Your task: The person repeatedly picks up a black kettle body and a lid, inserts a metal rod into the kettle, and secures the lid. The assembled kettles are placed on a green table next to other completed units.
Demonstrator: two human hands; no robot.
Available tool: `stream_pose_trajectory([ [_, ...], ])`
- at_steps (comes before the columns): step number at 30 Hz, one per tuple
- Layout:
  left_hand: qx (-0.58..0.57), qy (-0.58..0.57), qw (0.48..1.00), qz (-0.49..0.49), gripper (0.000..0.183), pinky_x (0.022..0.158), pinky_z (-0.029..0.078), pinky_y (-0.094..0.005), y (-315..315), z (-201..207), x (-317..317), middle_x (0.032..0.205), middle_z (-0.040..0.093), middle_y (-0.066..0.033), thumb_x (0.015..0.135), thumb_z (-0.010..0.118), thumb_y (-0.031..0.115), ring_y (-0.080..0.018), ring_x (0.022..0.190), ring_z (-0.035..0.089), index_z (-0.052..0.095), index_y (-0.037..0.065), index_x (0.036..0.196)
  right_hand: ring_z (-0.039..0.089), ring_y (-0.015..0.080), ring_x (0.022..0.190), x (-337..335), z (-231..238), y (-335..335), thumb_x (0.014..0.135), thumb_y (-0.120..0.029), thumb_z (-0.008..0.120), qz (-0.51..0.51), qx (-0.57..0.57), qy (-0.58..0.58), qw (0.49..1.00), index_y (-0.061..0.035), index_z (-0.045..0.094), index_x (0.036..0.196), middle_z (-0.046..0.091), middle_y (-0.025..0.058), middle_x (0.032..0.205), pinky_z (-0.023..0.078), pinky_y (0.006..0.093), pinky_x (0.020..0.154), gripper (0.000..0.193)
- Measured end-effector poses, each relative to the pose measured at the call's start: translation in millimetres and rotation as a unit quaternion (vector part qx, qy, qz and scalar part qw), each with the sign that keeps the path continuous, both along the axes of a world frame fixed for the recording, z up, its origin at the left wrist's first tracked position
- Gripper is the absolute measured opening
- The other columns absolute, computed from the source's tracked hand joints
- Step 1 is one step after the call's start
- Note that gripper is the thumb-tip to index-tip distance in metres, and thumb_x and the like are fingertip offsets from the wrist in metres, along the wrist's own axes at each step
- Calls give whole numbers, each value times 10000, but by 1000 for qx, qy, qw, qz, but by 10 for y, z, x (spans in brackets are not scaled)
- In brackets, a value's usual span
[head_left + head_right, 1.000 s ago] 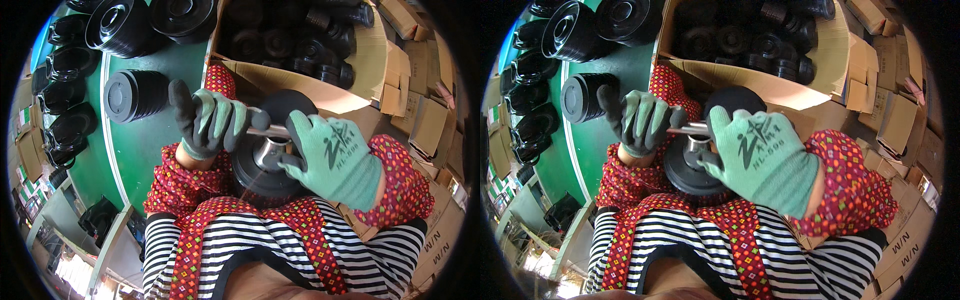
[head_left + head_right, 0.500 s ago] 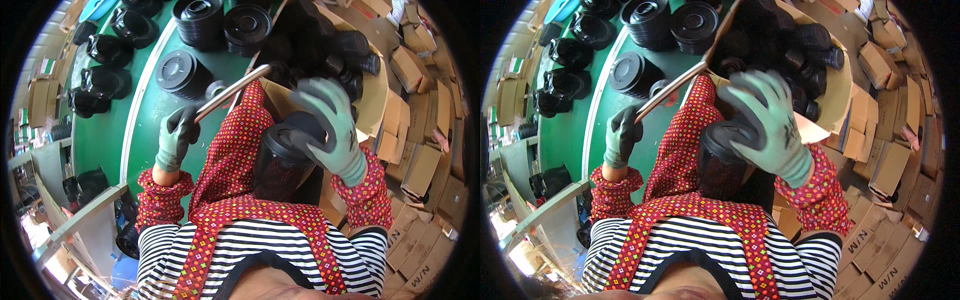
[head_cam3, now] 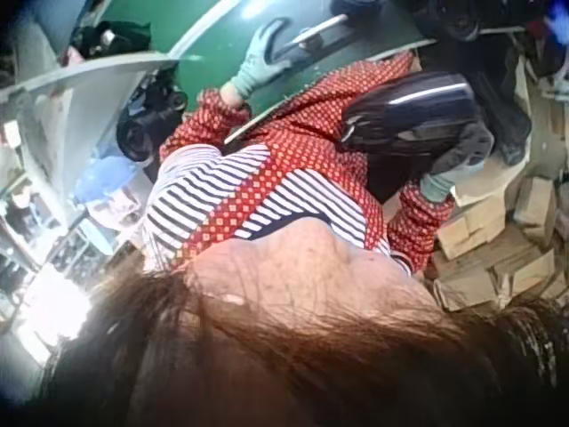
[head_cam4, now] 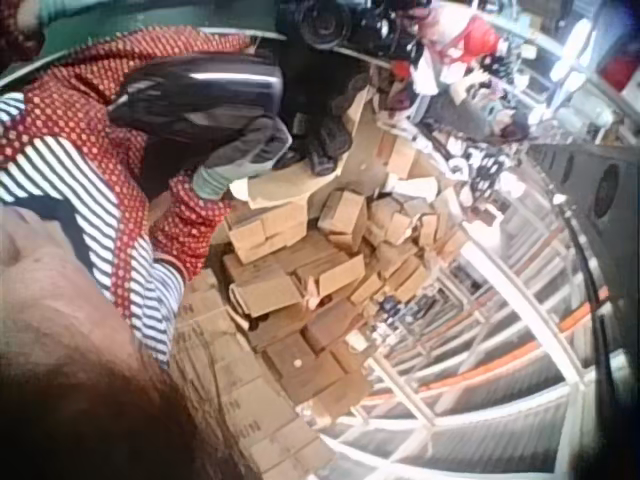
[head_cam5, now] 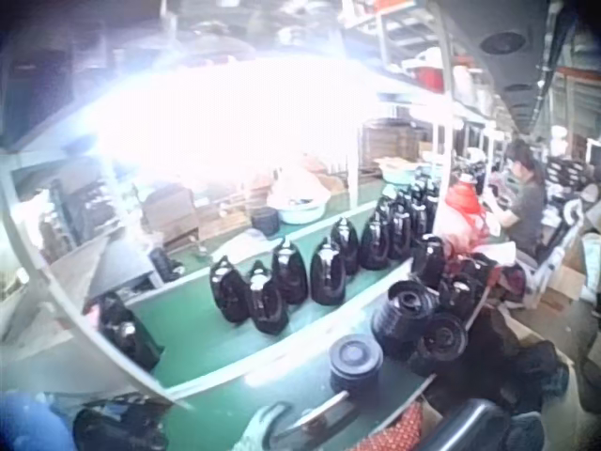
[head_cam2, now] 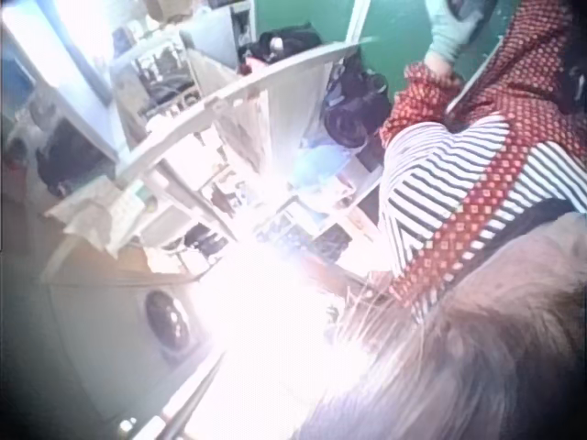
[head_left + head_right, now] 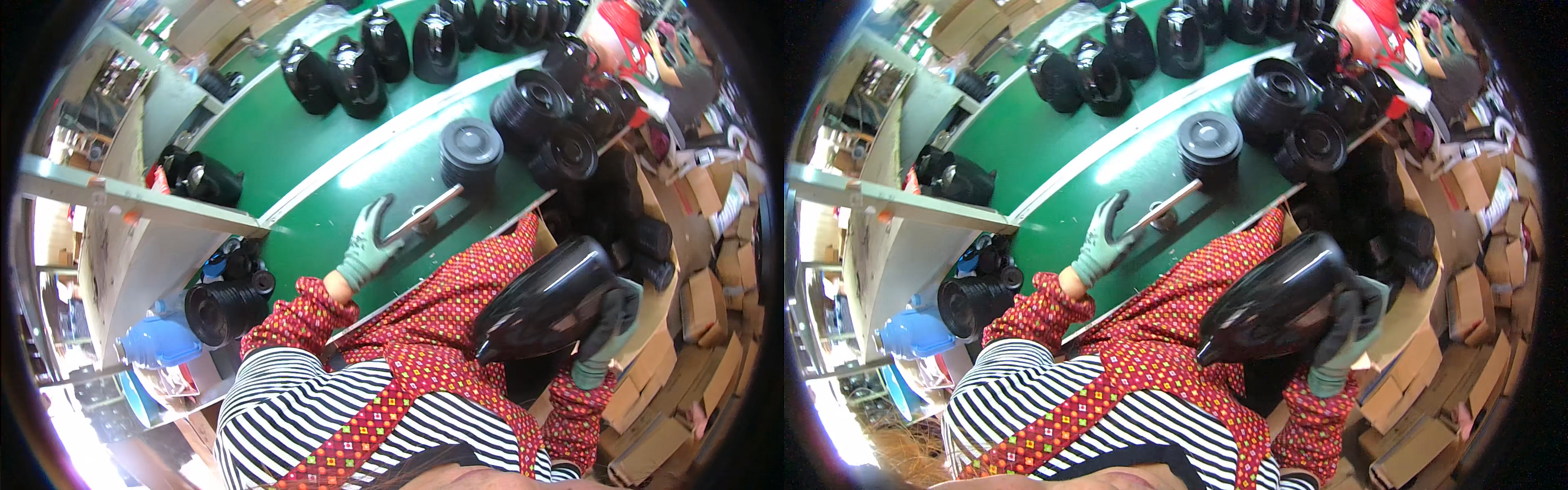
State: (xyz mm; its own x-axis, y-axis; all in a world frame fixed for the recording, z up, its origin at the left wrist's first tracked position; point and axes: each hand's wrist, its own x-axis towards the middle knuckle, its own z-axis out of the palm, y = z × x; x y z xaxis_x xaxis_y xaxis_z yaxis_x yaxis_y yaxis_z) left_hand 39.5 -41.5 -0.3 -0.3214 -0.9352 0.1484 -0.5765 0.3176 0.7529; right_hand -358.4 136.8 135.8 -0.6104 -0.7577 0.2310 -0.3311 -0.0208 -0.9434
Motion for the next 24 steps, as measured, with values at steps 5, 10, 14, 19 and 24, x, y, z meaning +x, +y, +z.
stream_pose_trajectory([
  [5, 13, 151, 947, -281, 1002, 1263, 280, -500, 453, 1378, -108, 1656, 351, -259, 730, 963, 304, -446, 1562, 312, 457, 35, 1553, 651, 285, 1248, 580, 269, -650, 1095, -512, 533, 153, -9, -517, 842, -27, 621, 1437, 678, 136, 1393, 508, 443, 1118, 600],
  [10, 200, 319, 921, -98, 481, 1070, 524, -428, 666, 1223, 387, 1336, 676, -152, 1034, 684, 235, -302, 1211, 683, 560, -47, 1404, 634, 243, 1217, 1361, -263, -1111, 1107, -465, 521, 228, 85, -513, 823, -56, 546, 1493, 633, 119, 1401, 526, 428, 1052, 562],
  [14, 195, 386, 890, 142, 345, 873, 643, -435, 301, 916, 853, 1140, 718, -124, 1082, 634, 231, -262, 1054, 744, 615, -31, 1306, 591, 171, 1140, 1523, -161, -1199, 1107, -375, 531, 242, 138, -308, 910, -51, 532, 1468, 626, 83, 1284, 485, 362, 1022, 485],
  [19, 49, 408, 864, 292, 272, 822, 649, -432, -933, 71, 1703, 1055, 708, -79, 1046, 690, 246, -223, 898, 730, 656, 8, 1174, 593, 96, 1089, 1154, -311, -1306, 1069, -166, 656, 265, 66, -260, 926, -1, 627, 1347, 641, 33, 1171, 496, 250, 951, 325],
  [24, 86, 403, 836, 362, 400, 738, 638, -396, -1799, 10, 1661, 1097, 696, -68, 1007, 748, 375, -181, 943, 689, 653, 98, 1280, 621, 98, 1073, 376, -70, -1560, 1024, -77, 693, 190, 17, -95, 977, 14, 649, 1307, 683, 47, 1172, 513, 267, 948, 300],
])
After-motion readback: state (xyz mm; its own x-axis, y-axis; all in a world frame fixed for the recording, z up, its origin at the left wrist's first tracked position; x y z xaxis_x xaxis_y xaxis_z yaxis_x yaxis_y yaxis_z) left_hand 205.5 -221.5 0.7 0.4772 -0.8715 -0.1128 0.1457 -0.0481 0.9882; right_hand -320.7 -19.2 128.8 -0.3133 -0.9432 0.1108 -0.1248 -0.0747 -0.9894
